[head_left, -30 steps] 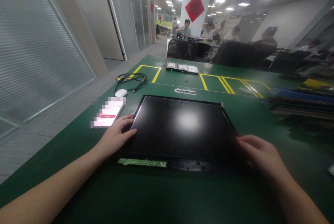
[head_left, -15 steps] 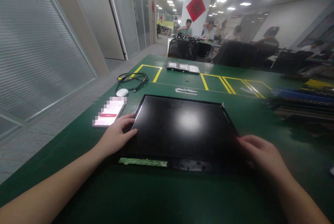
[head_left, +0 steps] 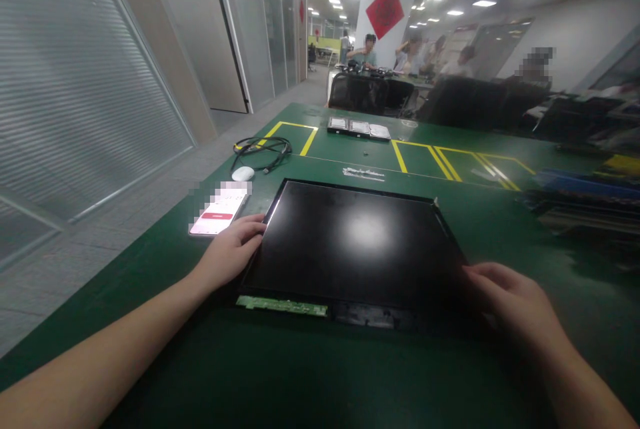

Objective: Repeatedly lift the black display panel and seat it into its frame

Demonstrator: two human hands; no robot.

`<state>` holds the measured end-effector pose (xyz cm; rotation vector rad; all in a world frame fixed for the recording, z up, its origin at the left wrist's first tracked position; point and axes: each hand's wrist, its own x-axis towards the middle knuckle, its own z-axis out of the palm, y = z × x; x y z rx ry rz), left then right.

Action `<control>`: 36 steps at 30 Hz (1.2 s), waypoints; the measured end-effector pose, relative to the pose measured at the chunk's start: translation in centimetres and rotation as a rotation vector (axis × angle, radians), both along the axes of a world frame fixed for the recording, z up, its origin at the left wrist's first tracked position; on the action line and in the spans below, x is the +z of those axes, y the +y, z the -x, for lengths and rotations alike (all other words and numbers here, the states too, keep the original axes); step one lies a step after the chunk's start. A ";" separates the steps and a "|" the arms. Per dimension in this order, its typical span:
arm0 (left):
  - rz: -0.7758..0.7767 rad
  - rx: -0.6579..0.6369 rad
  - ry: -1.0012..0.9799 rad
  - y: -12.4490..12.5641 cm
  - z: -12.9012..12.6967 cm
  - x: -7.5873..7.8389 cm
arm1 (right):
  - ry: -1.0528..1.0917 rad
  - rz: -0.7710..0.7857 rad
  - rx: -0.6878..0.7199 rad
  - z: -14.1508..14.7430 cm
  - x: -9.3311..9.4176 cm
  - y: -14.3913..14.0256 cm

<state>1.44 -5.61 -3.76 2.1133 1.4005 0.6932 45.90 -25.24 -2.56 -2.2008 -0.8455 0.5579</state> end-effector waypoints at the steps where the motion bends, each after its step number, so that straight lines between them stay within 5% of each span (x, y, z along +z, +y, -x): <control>1: -0.011 -0.003 0.009 -0.1 0.0 0.1 | -0.008 0.000 0.003 0.0 0.1 0.0; 36: -0.175 -0.047 0.109 -0.1 -0.3 -0.3 | -0.042 0.023 -0.004 -0.1 -0.4 -0.1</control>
